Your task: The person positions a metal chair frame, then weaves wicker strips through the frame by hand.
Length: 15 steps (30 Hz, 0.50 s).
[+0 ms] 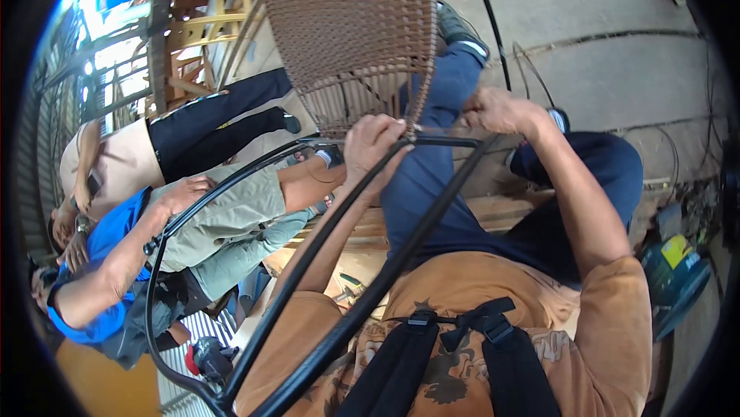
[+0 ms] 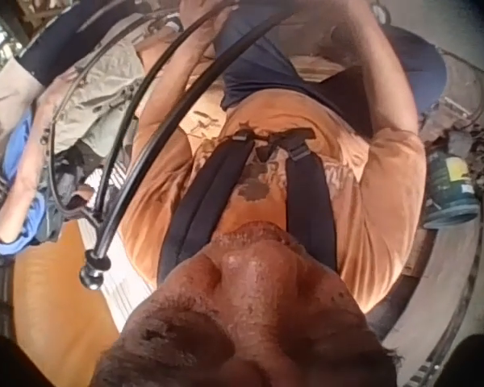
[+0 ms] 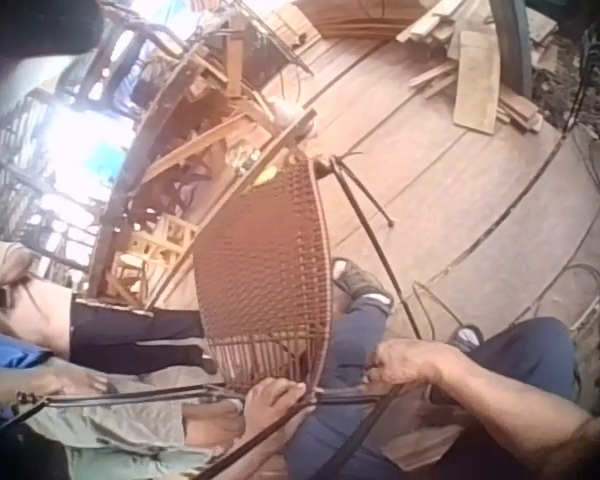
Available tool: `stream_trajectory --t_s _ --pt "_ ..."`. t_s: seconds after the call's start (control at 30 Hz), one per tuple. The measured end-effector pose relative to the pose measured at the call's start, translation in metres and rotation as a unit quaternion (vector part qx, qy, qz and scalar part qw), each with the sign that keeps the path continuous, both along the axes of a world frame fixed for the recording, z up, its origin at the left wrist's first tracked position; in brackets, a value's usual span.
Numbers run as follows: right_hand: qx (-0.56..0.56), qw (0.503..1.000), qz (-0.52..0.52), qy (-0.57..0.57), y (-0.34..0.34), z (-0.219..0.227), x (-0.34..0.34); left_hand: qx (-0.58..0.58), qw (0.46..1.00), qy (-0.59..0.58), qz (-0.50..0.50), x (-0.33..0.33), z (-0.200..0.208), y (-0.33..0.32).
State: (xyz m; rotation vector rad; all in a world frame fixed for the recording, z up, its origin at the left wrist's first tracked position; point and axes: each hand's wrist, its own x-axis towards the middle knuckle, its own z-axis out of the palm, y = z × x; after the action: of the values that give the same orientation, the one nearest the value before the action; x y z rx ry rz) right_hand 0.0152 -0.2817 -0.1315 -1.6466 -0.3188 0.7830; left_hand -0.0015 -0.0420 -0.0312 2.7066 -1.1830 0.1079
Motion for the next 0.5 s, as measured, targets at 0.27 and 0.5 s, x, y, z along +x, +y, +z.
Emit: stream_trajectory --t_s 0.27,0.5 --pt "0.007 0.992 0.016 -0.128 0.020 0.010 -0.004 0.015 1.000 -0.001 0.004 -0.008 -0.008 -0.019" --pt "0.078 0.996 0.044 -0.019 0.011 -0.021 0.008 0.067 0.997 0.013 0.035 -0.018 0.007 -0.022"
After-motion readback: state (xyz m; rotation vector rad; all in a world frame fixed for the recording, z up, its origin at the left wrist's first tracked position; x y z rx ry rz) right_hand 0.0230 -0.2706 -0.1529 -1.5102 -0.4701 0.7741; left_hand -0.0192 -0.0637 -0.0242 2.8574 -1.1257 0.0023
